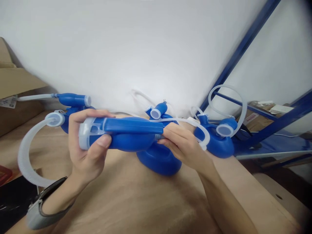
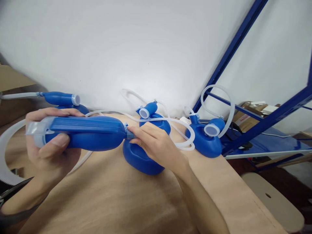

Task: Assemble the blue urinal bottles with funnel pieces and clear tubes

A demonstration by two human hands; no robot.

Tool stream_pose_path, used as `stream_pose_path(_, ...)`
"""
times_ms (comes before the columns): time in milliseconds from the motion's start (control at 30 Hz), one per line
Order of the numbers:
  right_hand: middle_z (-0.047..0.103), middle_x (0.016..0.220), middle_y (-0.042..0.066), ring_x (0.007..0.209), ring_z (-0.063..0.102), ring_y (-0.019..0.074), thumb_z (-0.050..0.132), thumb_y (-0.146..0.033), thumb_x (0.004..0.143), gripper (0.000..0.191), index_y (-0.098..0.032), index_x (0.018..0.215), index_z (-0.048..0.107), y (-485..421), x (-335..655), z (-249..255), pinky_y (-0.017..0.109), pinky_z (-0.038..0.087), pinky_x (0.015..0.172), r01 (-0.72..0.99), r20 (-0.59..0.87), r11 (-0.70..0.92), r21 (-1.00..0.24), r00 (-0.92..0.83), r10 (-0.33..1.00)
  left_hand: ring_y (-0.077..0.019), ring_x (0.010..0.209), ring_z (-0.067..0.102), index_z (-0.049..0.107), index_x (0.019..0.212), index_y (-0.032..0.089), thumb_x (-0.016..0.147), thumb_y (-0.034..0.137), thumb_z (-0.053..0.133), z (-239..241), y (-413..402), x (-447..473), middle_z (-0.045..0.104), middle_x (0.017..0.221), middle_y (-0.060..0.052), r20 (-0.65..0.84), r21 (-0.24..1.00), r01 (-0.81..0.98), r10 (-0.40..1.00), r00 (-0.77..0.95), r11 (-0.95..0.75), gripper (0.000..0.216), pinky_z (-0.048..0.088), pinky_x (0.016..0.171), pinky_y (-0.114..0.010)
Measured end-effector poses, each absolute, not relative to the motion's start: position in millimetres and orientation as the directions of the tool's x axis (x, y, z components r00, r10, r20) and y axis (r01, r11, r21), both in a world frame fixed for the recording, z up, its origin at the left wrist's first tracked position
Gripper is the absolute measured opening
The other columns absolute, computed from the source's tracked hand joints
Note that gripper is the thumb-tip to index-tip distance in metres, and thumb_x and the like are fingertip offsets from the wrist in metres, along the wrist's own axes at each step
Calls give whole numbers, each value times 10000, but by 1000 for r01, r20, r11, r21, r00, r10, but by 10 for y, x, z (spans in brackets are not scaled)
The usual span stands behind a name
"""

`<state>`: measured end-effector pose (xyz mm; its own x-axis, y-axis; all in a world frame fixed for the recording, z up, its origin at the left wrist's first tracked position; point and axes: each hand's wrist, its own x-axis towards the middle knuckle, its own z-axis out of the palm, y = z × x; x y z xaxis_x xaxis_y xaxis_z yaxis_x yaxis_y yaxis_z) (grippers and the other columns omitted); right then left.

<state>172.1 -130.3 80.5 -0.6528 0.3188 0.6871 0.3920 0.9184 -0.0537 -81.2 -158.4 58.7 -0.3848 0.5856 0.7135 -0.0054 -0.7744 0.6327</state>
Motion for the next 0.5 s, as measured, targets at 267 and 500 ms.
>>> stream_pose_path(267, 750, 913, 61, 842, 695, 223, 484, -353, 1107, 281, -244, 1171, 734, -1234, 1800, 812, 368, 579, 787, 390, 643, 907, -160, -656, 395, -293, 1087, 649, 662, 1114, 360, 790, 380, 799, 405, -1607, -666, 686, 1116, -25, 740, 633, 61, 580, -341, -772, 353, 539, 1021, -494)
stream_pose_path(500, 765, 1022, 92, 933, 707, 254, 526, -318, 1080, 211, -207, 1055, 704, -1132, 1590, 727, 386, 567, 810, 542, 491, 812, -216, -658, 571, -254, 1050, 666, 671, 1162, 274, 797, 294, 851, 599, -1563, -843, 704, 1110, -43, 809, 585, 257, 574, -122, -769, 407, 580, 906, -389)
